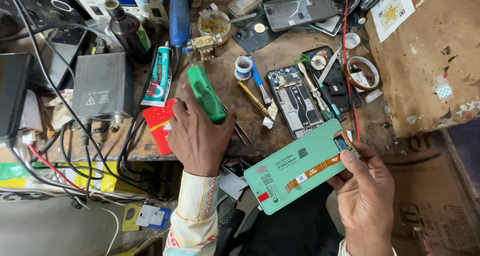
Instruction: The person removes a battery from a disassembled smartphone, then handles a green circuit board and applies adhesive tape to it. They then use tweezers to remove residue from the phone's metal frame.
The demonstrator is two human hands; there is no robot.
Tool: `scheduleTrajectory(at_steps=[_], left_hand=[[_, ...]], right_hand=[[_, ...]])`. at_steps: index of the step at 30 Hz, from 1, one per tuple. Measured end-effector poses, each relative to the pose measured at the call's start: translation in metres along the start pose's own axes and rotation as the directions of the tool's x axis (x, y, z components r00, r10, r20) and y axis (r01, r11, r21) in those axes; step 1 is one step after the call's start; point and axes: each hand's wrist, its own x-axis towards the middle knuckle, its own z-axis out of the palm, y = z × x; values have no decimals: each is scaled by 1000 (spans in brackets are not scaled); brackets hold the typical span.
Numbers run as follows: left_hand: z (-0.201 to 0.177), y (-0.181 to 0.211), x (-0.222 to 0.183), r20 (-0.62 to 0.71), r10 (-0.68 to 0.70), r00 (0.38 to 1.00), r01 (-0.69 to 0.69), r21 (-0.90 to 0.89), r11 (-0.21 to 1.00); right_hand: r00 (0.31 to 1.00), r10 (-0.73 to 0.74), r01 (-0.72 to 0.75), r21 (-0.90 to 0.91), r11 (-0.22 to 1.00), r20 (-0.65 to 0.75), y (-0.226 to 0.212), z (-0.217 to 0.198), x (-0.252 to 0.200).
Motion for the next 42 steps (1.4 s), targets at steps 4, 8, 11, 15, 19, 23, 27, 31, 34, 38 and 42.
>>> scheduleTrajectory(at_steps=[4, 8, 11, 15, 19, 23, 27, 31, 34, 38, 42], left_hand=[[9, -1, 3, -42, 51, 998, -54, -85, 995], [-4, -13, -9, -200, 138, 970, -151, -54, 987], [-29, -21, -23, -113, 105, 988, -108, -22, 994], [-68, -29, -36, -114, 160, 981, -164, -34, 986], [-85, -37, -31, -18, 275, 961, -274, -172, 946], [-69, -49, 6, 46, 459, 887, -433, -259, 863], [-44, -59, 56, 50, 605, 795, -572, -271, 774], [-22, -67, 88, 74, 686, 724, -645, -280, 711], [-6, -71, 102, 78, 753, 653, -720, -247, 649], [7, -74, 110, 107, 768, 631, -741, -208, 638], [10, -73, 111, 109, 772, 626, -755, -161, 636]], right_hand=[[1000, -5, 5, 24, 1000, 18, -2, -5, 1], [1000, -5, 5, 14, 1000, -4, -5, -9, 3], [1000, -5, 5, 16, 1000, -15, -7, -14, 4], [1000, -20, 20, 40, 999, 15, -9, -17, 7], [1000, 8, -7, 19, 1000, -29, -10, -20, 7], [1000, 2, -2, 38, 999, -5, -10, -23, 4], [1000, -5, 5, 24, 1000, -17, -16, -30, -1], [1000, -20, 20, 21, 1000, -24, -20, -33, -3], [1000, -5, 6, 26, 1000, -30, -19, -30, -3], [1000, 25, -25, 18, 1000, -2, -13, -22, -6], [996, 57, -60, 49, 997, 66, -8, -16, -11]])
